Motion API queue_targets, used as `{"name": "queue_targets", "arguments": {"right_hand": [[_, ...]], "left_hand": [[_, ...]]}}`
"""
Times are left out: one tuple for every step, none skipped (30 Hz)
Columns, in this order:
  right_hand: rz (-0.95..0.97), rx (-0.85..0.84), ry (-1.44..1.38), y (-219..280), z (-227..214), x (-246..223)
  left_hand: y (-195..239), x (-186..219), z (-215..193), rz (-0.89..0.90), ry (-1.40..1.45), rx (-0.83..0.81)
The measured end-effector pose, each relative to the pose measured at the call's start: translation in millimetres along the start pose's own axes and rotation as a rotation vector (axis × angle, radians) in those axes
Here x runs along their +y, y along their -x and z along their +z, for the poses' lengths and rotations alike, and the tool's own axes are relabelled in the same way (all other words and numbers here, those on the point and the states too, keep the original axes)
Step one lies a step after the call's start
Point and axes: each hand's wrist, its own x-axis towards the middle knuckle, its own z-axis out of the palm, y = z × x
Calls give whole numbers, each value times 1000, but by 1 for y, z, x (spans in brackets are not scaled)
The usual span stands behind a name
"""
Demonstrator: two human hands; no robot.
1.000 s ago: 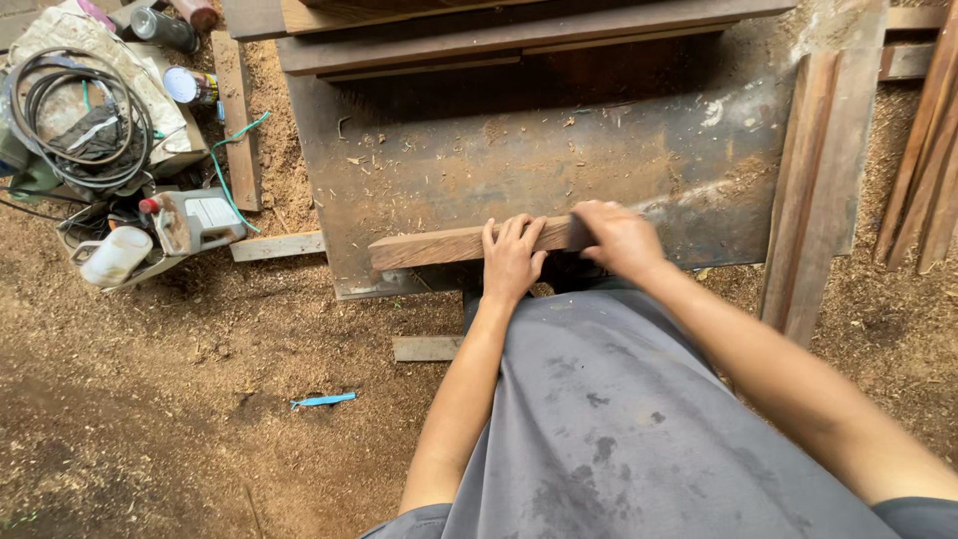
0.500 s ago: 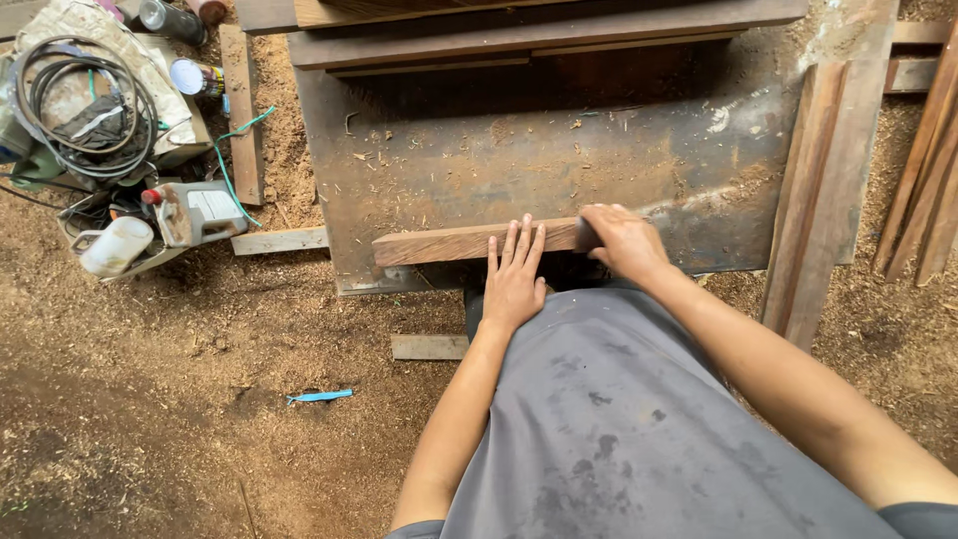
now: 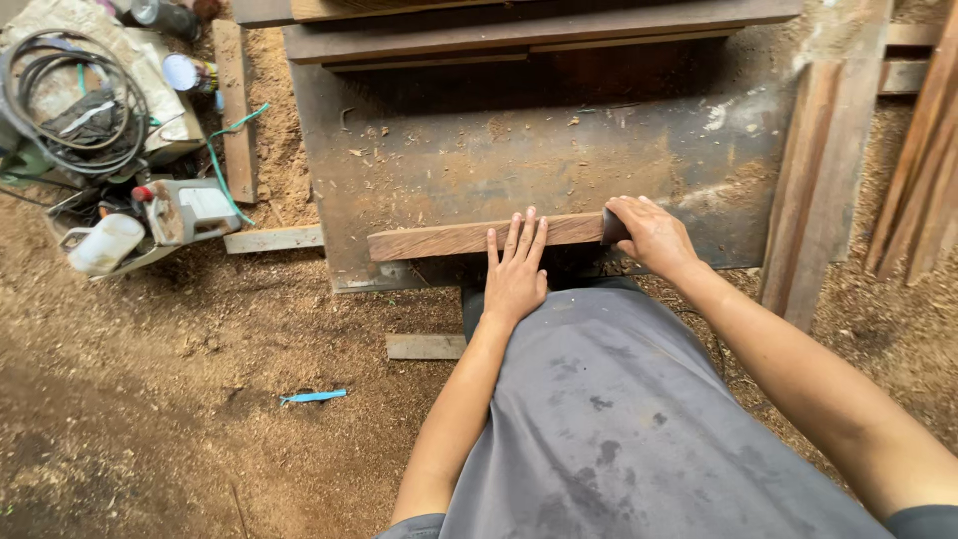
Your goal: The person sands a rectangular wooden plank using a sanding block. They hold the plank steady with their left hand and rub the sanding block back and forth along the surface with their right hand. The person occasionally adjusts their grip and the plank's position to sand different sections.
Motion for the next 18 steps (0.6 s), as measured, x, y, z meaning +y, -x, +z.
{"name": "queue_targets", "arguments": {"right_hand": [[-10,1,-7,-1,-2,0],[-17,7,-13,-1,-4,-1],[-22,-13,-39,-2,-4,-5],[-29,-37,-68,-5,-1,-12],[-36,-60,-98,-7,0,-16],[-56,-33,-104,-9,3,-20],[-76,-6,-111,-14,7,-24],[-100,20,-119,-16,11,-25],[-97,17,-85,-15,10,-22],[-99,15,-57,-12,9,-18],[-101,13,-29,-8,8,-15],[-64,16,-25,-3,5,-10],[-26,19,-21,4,1,-7],[-3,25,-21,0,0,-7],[-27,15,-33,-7,1,-11],[-39,0,-44,-9,5,-17],[-52,-15,-56,-12,10,-24],[-106,4,-80,-17,15,-32]], "left_hand": [[0,4,2,30,-10,-2],[-1,6,3,65,-20,-2],[-3,9,4,99,-30,-1],[-6,13,6,127,-33,-15],[-10,16,9,154,-37,-29],[-11,18,10,175,-44,-44],[-13,19,11,174,-39,-38],[-13,19,12,168,-37,-31],[-13,19,12,163,-34,-25],[-12,18,12,160,-26,-14],[-9,16,11,158,-19,-4],[-8,16,12,158,-6,10],[-4,17,12,151,8,8],[1,14,10,132,12,13],[4,11,7,114,17,18],[8,7,7,101,4,30],[12,1,7,88,-8,42],[15,-2,6,74,-19,57]]}}
